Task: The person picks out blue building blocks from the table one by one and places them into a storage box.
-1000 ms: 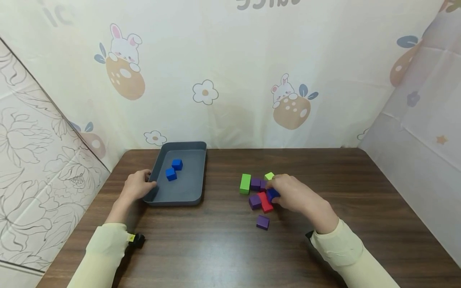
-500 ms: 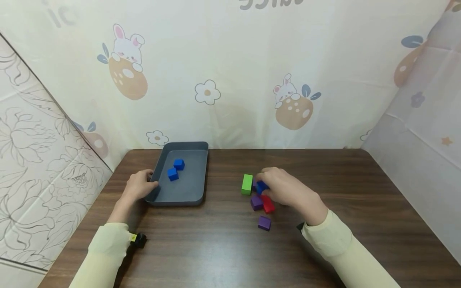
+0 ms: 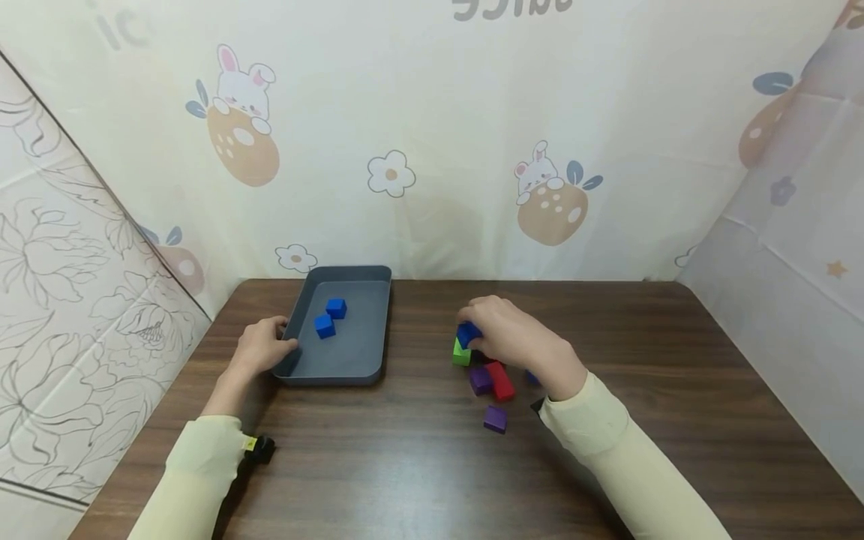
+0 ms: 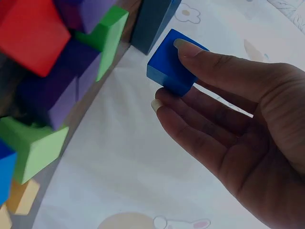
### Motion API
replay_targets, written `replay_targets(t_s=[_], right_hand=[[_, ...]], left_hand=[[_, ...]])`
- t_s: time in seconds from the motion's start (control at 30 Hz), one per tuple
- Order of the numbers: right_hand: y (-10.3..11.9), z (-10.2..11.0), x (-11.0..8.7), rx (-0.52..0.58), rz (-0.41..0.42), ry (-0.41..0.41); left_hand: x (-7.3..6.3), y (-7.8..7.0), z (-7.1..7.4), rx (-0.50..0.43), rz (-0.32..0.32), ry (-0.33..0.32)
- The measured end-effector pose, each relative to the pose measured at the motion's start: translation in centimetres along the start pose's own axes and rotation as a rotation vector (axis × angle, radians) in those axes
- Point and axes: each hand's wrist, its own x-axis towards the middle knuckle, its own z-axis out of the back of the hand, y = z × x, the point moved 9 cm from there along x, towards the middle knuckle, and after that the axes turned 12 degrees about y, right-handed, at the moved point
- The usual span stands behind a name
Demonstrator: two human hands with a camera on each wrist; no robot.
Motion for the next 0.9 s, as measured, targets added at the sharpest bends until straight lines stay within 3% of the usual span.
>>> replay_targets(t_s=[0.57,0.9], right_hand=[[3.2,0.9,6.4,0.004,0.059,0.034],[4.6,0.9,9.2,-0.001,0.107,0.045]], left_hand=[[-0.1,0.0,0.1,-0.001,-0.007,0.007],[-0.1,0.0,0.1,0.003,-0.003,0.011]])
